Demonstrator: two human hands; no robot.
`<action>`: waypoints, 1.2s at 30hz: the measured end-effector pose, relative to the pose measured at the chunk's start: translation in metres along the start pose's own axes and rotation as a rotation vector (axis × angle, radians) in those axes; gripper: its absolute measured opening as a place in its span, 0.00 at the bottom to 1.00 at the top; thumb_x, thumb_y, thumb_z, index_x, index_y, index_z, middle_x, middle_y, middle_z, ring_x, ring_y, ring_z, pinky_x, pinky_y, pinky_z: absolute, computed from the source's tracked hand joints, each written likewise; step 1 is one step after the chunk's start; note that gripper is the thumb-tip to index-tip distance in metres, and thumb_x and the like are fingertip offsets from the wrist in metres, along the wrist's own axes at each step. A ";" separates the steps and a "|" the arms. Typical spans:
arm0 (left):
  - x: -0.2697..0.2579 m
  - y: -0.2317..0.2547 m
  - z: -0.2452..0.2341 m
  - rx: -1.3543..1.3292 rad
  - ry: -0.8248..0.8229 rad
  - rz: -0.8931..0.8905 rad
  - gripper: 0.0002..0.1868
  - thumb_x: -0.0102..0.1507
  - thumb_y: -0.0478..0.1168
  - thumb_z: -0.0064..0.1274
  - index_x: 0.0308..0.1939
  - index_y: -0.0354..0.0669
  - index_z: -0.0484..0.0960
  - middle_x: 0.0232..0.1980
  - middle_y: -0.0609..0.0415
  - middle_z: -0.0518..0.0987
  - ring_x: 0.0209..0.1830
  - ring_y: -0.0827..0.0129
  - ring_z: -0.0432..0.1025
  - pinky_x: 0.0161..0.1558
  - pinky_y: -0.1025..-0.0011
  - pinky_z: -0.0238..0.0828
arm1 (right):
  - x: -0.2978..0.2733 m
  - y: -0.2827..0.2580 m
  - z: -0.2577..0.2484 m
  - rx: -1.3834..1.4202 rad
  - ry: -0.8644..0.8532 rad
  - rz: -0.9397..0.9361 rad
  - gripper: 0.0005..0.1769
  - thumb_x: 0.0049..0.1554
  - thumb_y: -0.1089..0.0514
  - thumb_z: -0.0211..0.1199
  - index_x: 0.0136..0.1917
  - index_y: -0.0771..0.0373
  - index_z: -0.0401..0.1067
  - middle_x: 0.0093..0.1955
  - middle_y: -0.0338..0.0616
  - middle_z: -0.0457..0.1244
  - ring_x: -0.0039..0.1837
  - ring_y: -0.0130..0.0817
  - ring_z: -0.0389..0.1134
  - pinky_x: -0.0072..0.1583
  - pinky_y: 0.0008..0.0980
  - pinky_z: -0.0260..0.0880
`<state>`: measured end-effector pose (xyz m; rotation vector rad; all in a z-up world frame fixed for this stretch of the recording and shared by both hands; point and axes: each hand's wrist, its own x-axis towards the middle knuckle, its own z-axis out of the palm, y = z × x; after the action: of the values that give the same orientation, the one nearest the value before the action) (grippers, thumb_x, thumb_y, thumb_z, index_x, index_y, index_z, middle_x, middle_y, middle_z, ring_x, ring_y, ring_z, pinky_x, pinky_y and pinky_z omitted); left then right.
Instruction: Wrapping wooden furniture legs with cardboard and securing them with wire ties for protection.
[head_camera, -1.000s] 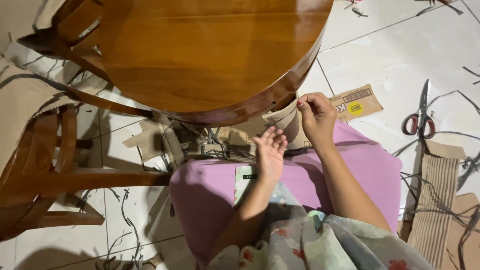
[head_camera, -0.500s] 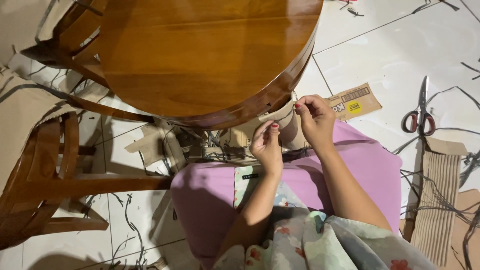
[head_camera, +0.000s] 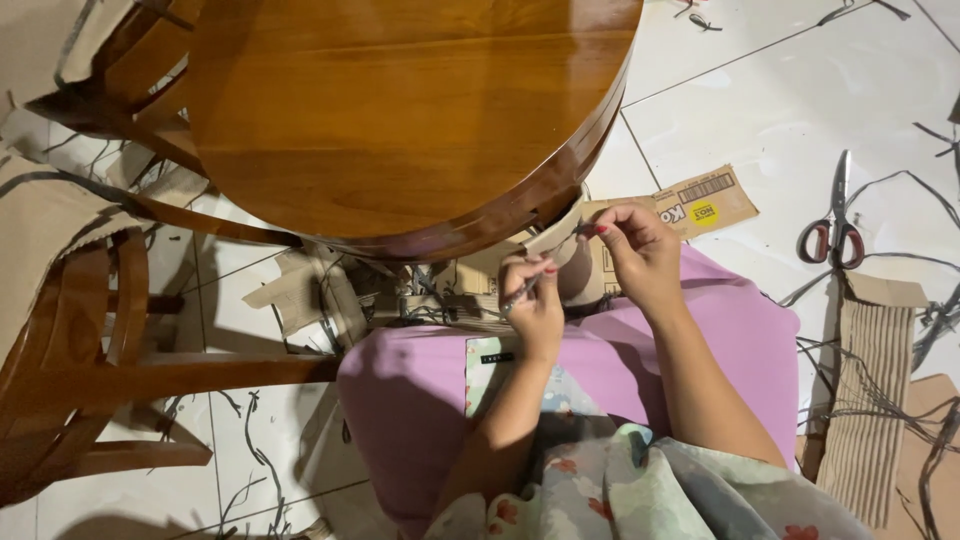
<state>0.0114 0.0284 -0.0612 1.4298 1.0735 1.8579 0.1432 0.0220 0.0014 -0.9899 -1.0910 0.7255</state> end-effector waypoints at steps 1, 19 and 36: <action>-0.004 0.002 0.002 -0.001 -0.001 0.000 0.10 0.65 0.37 0.61 0.31 0.43 0.79 0.36 0.56 0.76 0.40 0.66 0.72 0.47 0.68 0.69 | 0.000 -0.004 0.000 0.000 0.001 -0.001 0.03 0.64 0.72 0.61 0.46 0.70 0.73 0.41 0.50 0.67 0.46 0.32 0.68 0.53 0.32 0.71; 0.060 0.076 0.001 0.266 -0.228 0.225 0.04 0.59 0.38 0.69 0.35 0.50 0.88 0.35 0.59 0.88 0.35 0.63 0.83 0.38 0.70 0.80 | -0.007 -0.027 -0.017 -0.154 -0.143 0.002 0.06 0.59 0.66 0.69 0.40 0.67 0.76 0.35 0.45 0.68 0.41 0.32 0.67 0.51 0.32 0.69; 0.061 0.056 -0.011 0.316 -0.366 0.459 0.07 0.66 0.33 0.56 0.40 0.52 0.85 0.40 0.65 0.85 0.40 0.67 0.81 0.48 0.69 0.75 | -0.007 -0.026 0.006 -0.377 -0.067 -0.258 0.03 0.57 0.69 0.72 0.43 0.63 0.81 0.39 0.45 0.70 0.41 0.43 0.72 0.48 0.34 0.72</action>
<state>-0.0134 0.0451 0.0165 2.2544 0.9346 1.6565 0.1358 0.0072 0.0231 -1.1193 -1.4171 0.3497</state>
